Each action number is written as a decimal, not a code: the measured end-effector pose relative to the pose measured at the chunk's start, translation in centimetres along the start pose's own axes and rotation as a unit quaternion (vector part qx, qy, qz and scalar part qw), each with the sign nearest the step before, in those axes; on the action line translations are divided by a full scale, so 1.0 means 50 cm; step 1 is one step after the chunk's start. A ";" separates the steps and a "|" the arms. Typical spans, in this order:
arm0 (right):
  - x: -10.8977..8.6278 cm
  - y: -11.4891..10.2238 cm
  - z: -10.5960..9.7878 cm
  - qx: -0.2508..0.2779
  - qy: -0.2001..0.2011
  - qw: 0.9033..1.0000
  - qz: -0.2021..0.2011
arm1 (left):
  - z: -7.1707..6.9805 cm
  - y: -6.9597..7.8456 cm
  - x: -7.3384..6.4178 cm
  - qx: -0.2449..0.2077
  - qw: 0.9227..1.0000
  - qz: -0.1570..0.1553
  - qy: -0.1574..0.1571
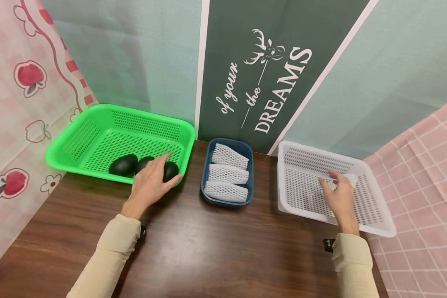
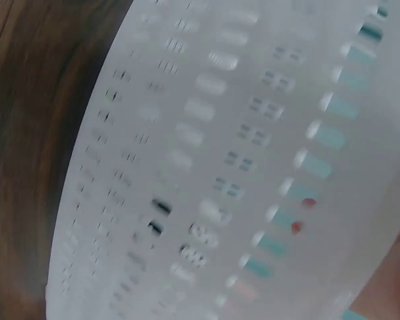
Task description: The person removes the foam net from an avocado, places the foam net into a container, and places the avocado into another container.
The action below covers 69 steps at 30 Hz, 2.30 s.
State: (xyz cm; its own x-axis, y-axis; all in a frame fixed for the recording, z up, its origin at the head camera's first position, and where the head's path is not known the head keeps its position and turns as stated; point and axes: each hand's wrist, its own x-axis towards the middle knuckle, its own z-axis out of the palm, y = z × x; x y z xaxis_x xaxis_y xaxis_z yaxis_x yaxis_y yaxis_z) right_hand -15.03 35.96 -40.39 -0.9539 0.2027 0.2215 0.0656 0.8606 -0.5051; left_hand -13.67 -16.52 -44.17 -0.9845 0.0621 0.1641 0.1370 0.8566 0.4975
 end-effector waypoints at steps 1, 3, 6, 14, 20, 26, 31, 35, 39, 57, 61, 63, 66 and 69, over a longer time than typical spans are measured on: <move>0.002 0.006 -0.002 -0.003 0.000 1.000 0.005 | 0.000 0.000 0.000 0.000 1.000 0.000 0.000; 0.006 0.018 -0.005 -0.012 -0.002 1.000 0.017 | 0.000 -0.001 0.001 0.001 1.000 -0.001 0.001; 0.012 0.036 -0.010 -0.023 0.000 0.999 0.030 | 0.000 -0.001 0.001 0.002 1.000 -0.001 0.000; 0.028 0.073 -0.022 -0.055 -0.018 0.997 0.060 | 0.000 -0.001 0.002 0.003 1.000 -0.004 -0.003; 0.036 0.090 -0.023 -0.066 -0.022 0.994 0.083 | 0.002 0.000 0.002 0.004 1.000 -0.002 0.001; 0.036 0.115 -0.017 -0.079 -0.051 0.991 0.094 | 0.005 -0.001 0.001 0.002 1.000 -0.002 0.002; 0.035 0.139 -0.014 -0.073 -0.077 0.988 0.110 | 0.005 0.000 0.001 0.002 1.000 -0.002 0.002; 0.042 0.154 -0.013 -0.074 -0.094 0.985 0.121 | 0.004 -0.001 0.002 0.005 1.000 -0.003 -0.001; 0.048 0.165 -0.014 -0.074 -0.117 0.982 0.129 | 0.004 -0.002 0.003 0.006 1.000 -0.004 -0.003; 0.063 0.178 -0.006 -0.071 -0.179 0.971 0.144 | 0.002 0.002 0.004 0.004 1.000 -0.010 -0.002; 0.062 0.180 0.000 -0.073 -0.162 0.976 0.125 | 0.002 0.002 0.004 0.004 1.000 -0.010 -0.002; 0.063 0.179 0.002 -0.072 -0.154 0.978 0.122 | 0.002 0.002 0.004 0.005 1.000 -0.010 -0.003; 0.065 0.176 0.004 -0.056 -0.149 0.978 0.138 | 0.003 0.002 0.004 0.005 1.000 -0.010 -0.005; 0.064 0.174 0.004 -0.045 -0.148 0.977 0.147 | 0.004 0.001 0.005 0.005 1.000 -0.010 -0.006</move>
State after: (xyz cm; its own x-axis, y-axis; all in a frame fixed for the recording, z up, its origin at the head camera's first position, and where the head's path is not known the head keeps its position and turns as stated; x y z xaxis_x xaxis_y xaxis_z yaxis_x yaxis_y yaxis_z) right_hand -17.59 44.00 -44.21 -0.9317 0.3156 -0.1796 0.3629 0.8259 -0.4315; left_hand -13.93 -16.37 -44.26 -0.9884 0.0504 0.1432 0.1153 0.8626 0.4926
